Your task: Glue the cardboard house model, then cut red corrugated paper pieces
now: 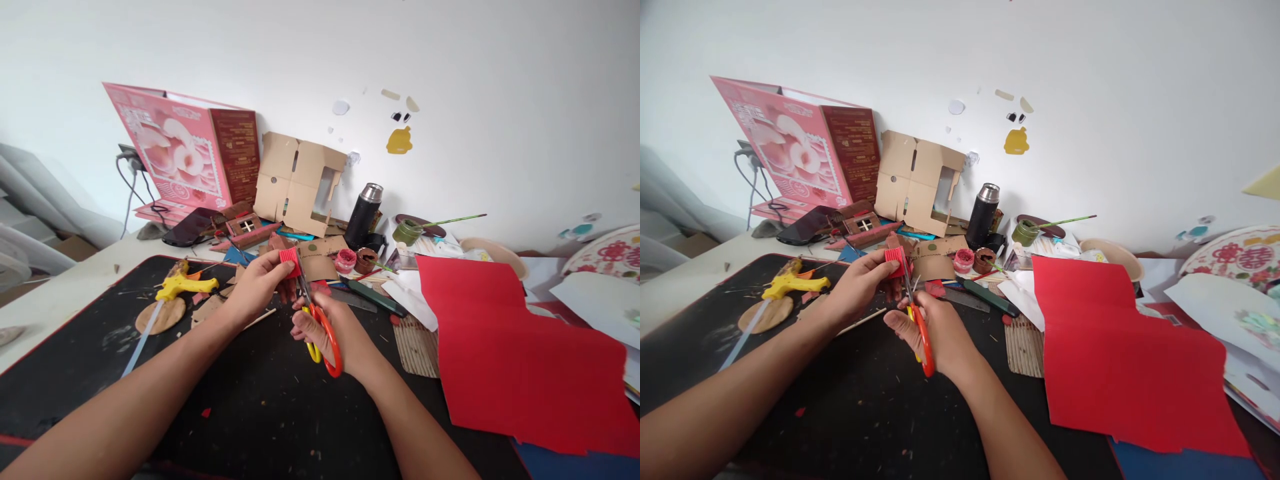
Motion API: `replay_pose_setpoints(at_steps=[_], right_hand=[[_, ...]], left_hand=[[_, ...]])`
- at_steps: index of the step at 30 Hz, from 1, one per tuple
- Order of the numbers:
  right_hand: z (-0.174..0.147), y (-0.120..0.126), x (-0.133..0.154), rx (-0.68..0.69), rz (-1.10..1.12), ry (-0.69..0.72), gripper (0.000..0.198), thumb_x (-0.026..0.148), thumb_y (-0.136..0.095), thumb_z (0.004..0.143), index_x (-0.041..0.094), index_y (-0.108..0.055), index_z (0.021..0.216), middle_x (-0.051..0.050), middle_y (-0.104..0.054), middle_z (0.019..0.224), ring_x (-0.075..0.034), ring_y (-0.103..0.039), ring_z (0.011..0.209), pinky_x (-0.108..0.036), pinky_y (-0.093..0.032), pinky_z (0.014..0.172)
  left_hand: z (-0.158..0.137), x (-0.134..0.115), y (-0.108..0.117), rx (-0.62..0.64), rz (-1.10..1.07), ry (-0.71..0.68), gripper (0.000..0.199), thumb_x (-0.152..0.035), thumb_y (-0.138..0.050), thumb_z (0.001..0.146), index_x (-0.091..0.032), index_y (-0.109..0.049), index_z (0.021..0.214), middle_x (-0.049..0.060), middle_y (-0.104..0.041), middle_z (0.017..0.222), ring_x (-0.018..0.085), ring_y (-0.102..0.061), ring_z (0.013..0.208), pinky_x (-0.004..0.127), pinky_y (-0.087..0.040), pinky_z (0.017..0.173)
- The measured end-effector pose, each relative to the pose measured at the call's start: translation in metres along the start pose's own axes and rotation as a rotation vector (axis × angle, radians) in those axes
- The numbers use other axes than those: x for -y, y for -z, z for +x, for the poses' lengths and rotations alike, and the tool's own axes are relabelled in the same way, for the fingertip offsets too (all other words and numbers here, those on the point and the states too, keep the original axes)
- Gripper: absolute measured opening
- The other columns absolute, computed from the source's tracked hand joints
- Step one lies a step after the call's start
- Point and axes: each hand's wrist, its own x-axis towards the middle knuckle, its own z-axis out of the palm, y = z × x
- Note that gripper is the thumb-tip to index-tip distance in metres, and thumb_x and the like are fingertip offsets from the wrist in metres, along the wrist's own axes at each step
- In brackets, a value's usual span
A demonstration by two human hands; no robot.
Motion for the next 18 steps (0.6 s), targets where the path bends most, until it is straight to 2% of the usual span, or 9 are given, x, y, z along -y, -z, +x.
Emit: replay_pose_setpoints(at_steps=[2, 5, 7, 18], right_hand=[[-0.0002, -0.0005, 0.0006, -0.005, -0.011, -0.018, 0.059, 0.076, -0.074, 0.092, 0.021, -0.064, 0.112, -0.004, -0.075, 0.088, -0.022, -0.080, 0.073, -0.029, -0.063, 0.067], [-0.0013, -0.0023, 0.0039, -0.022, -0.022, -0.055, 0.058, 0.078, -0.066, 0.096, 0.021, -0.062, 0.107, -0.001, -0.072, 0.078, -0.018, -0.072, 0.054, -0.024, -0.054, 0.049], [-0.0020, -0.0031, 0.0051, -0.032, -0.027, -0.053, 0.057, 0.079, -0.064, 0.097, 0.022, -0.061, 0.105, 0.000, -0.071, 0.075, -0.015, -0.067, 0.047, -0.022, -0.050, 0.044], [-0.0014, -0.0022, 0.0044, -0.075, -0.083, -0.028, 0.058, 0.080, -0.052, 0.103, 0.023, -0.055, 0.096, 0.002, -0.067, 0.069, -0.013, -0.065, 0.044, -0.020, -0.045, 0.041]], left_hand=[[-0.0002, -0.0005, 0.0001, 0.008, -0.004, 0.002, 0.037, -0.052, -0.079, 0.083, -0.018, -0.064, 0.086, -0.002, -0.067, 0.057, 0.015, -0.061, 0.045, 0.025, -0.050, 0.045], [-0.0007, -0.0019, -0.0007, 0.036, 0.002, 0.010, 0.036, -0.051, -0.080, 0.083, -0.019, -0.064, 0.086, -0.002, -0.066, 0.056, 0.015, -0.061, 0.045, 0.025, -0.051, 0.045], [-0.0013, -0.0030, -0.0020, 0.062, 0.007, 0.019, 0.037, -0.051, -0.081, 0.082, -0.019, -0.064, 0.085, -0.002, -0.066, 0.055, 0.014, -0.061, 0.045, 0.025, -0.051, 0.045], [-0.0047, -0.0045, -0.0044, 0.125, 0.057, 0.067, 0.039, -0.052, -0.082, 0.082, -0.019, -0.064, 0.091, -0.003, -0.067, 0.058, 0.016, -0.064, 0.044, 0.025, -0.050, 0.044]])
